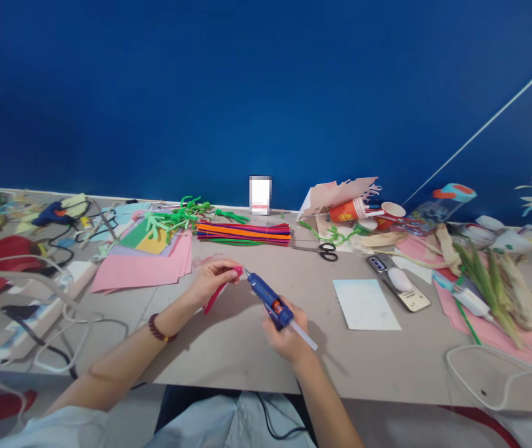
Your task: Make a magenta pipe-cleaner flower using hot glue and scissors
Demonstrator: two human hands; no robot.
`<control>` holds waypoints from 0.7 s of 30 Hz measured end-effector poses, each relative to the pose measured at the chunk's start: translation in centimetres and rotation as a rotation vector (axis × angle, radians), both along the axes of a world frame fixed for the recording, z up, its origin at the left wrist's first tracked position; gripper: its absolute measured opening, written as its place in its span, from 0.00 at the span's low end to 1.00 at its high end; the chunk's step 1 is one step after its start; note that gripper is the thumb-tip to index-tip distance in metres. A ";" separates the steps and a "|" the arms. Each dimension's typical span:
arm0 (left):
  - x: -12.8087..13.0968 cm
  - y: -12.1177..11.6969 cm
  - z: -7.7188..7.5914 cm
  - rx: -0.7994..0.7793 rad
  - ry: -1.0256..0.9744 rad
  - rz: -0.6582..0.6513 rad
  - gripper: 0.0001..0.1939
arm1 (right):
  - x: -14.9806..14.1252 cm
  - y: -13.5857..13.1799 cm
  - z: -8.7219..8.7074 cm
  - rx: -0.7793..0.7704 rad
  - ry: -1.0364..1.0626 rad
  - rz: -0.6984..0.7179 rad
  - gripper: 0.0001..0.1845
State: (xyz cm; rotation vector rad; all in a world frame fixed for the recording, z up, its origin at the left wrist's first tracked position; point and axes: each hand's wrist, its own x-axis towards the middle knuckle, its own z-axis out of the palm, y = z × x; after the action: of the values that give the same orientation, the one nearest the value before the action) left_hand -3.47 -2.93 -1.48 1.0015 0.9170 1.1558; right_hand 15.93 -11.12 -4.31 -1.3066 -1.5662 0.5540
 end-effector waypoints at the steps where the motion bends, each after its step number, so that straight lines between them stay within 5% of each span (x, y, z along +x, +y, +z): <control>1: 0.0 0.0 0.0 -0.005 0.002 0.005 0.14 | 0.0 0.0 0.1 -0.001 0.025 0.007 0.10; 21: -0.2 0.1 0.2 0.021 -0.022 -0.033 0.15 | -0.1 -0.1 1.4 -0.073 0.022 0.058 0.10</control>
State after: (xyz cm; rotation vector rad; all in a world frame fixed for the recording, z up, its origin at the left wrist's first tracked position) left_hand -3.65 -2.79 -1.23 1.0158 0.8692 1.1490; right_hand 15.78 -11.20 -2.91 -1.3089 -1.5824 0.6654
